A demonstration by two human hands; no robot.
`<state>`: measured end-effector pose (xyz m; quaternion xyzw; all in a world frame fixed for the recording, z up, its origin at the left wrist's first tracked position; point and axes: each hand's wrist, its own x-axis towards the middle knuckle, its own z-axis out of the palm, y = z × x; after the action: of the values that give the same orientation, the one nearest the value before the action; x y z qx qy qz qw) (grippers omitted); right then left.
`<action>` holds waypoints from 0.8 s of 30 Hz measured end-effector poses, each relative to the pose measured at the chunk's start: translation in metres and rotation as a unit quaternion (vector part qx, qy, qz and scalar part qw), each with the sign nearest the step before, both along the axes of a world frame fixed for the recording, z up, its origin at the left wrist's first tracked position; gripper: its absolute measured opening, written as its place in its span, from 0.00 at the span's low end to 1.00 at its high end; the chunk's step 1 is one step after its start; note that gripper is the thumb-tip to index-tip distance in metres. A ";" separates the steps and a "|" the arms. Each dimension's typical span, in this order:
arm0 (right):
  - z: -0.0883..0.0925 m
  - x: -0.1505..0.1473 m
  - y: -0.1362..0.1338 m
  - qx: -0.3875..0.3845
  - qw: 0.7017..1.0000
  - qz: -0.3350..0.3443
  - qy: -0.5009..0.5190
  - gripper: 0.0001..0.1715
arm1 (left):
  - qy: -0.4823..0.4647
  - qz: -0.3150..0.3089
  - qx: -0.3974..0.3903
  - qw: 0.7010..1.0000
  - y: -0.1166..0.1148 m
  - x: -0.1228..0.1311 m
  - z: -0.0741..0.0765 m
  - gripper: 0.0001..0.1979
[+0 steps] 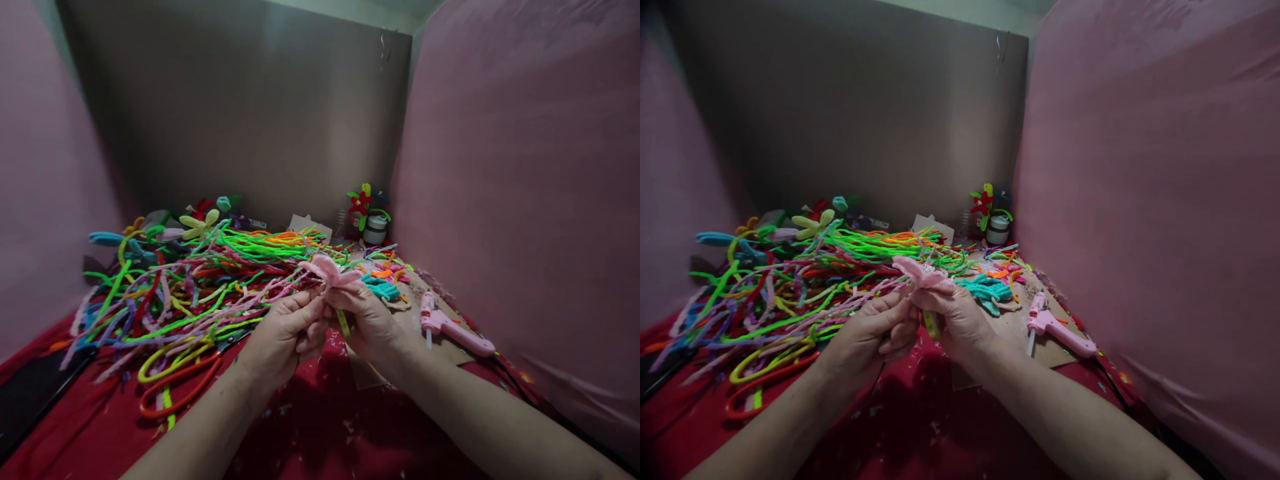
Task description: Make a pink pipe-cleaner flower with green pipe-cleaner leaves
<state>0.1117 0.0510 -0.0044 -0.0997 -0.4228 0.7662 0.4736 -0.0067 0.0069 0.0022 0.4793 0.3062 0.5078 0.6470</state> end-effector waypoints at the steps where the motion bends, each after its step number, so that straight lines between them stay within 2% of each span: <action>1: 0.000 0.000 0.000 -0.008 1.000 -0.006 0.003 0.06 | 0.041 0.021 0.021 0.999 0.000 0.001 0.000 0.11; 3: -0.001 0.000 0.001 -0.029 0.999 -0.022 0.003 0.06 | 0.163 0.106 0.098 0.976 -0.001 0.003 -0.001 0.12; 4: -0.002 0.001 0.002 -0.039 0.999 -0.034 0.005 0.06 | 0.230 0.159 0.148 0.949 -0.002 0.005 -0.002 0.12; 6: -0.003 0.001 0.003 -0.051 0.997 -0.054 0.005 0.06 | 0.341 0.248 0.235 0.876 -0.003 0.006 -0.006 0.10; 8: -0.004 0.001 0.004 -0.052 0.996 -0.066 0.003 0.06 | 0.400 0.292 0.282 0.822 -0.003 0.007 -0.010 0.08; 10: -0.006 0.000 0.004 -0.049 0.997 -0.058 -0.003 0.07 | 0.420 0.298 0.287 0.808 -0.002 0.006 -0.013 0.09; 12: -0.007 -0.001 0.004 -0.037 0.998 -0.053 -0.006 0.08 | 0.404 0.285 0.263 0.829 -0.001 0.005 -0.014 0.12; 17: -0.006 0.002 0.002 0.016 0.996 -0.077 -0.049 0.08 | 0.261 0.228 0.158 0.925 0.000 0.007 -0.006 0.14; 20: -0.002 0.003 0.000 0.044 0.993 -0.087 -0.066 0.07 | 0.200 0.193 0.111 0.954 -0.002 0.008 -0.001 0.13; 24: 0.000 0.001 0.001 0.050 0.996 -0.065 -0.033 0.04 | 0.126 0.136 0.074 0.980 -0.003 0.007 0.002 0.14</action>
<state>0.1128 0.0522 -0.0042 -0.1282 -0.4686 0.7079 0.5127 0.0000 0.0041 0.0044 0.5399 0.4094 0.5479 0.4907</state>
